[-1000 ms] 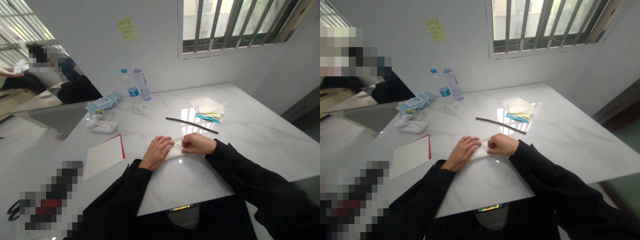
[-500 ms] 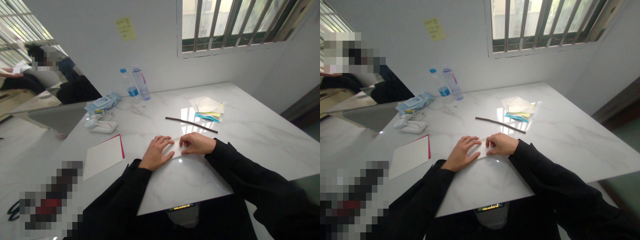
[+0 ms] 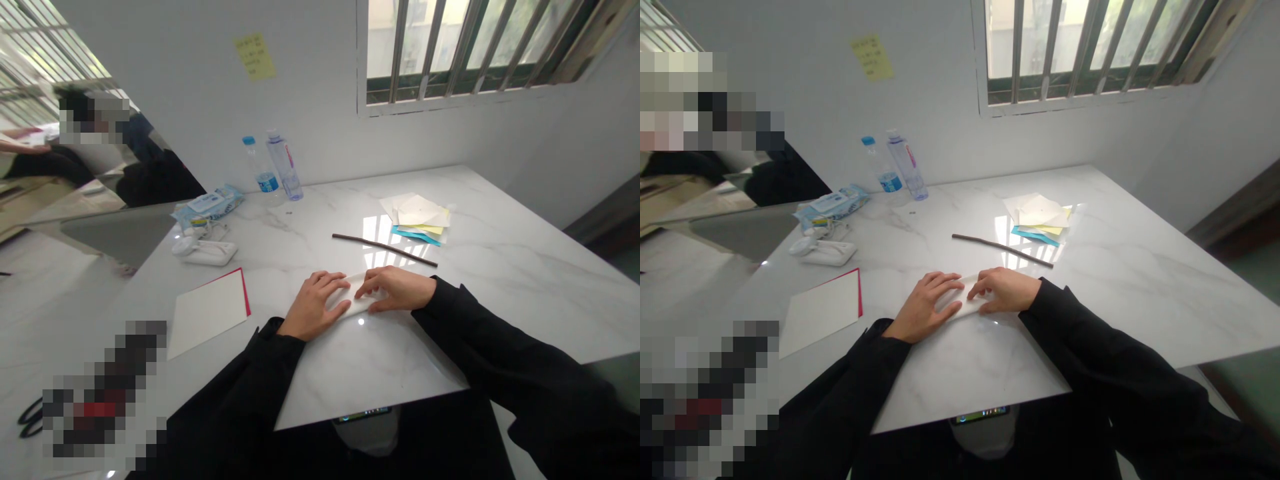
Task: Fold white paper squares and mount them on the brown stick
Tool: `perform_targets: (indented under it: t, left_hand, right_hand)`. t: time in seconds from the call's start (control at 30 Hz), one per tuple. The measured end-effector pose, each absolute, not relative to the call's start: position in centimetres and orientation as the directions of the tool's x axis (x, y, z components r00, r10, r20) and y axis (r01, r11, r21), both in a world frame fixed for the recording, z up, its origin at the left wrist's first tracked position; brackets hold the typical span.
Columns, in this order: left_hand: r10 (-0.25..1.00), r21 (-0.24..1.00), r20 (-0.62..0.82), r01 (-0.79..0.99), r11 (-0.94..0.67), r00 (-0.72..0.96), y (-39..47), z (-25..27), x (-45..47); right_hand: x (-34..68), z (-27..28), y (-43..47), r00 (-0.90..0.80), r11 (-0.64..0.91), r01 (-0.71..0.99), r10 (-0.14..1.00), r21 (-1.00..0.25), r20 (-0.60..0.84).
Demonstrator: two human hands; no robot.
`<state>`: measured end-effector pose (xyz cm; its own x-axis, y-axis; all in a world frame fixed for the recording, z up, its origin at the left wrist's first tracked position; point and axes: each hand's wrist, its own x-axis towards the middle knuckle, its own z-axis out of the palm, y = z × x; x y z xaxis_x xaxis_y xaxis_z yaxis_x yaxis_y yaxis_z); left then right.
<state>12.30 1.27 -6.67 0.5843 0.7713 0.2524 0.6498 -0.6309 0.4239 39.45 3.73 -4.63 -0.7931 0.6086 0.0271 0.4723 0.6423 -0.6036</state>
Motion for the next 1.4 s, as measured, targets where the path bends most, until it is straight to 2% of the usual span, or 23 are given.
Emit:
perform_targets:
  t: [0.2, 0.57, 0.97, 1.4]
  left_hand:
    - [0.767, 0.418, 0.250, 0.648, -0.636, 0.591, 1.0, -6.3, 12.4]
    - [0.705, 0.286, 0.235, 0.646, -0.708, 0.669, 0.0, -6.3, 12.8]
    - [0.754, 0.426, 0.214, 0.635, -0.644, 0.621, 0.6, -6.9, 12.2]
    - [0.727, 0.430, 0.248, 0.600, -0.675, 0.640, 0.6, -6.8, 12.4]
  right_hand:
    - [39.5, -4.5, 3.7, -0.787, 0.632, 0.478, 0.617, -0.610, 0.023]
    - [39.4, -4.2, 3.6, -0.789, 0.633, 0.479, 0.614, -0.609, 0.017]
    - [39.6, -4.5, 3.7, -0.804, 0.658, 0.462, 0.594, -0.595, 0.033]
    - [39.8, -4.2, 3.6, -0.809, 0.685, 0.436, 0.582, -0.584, 0.078]
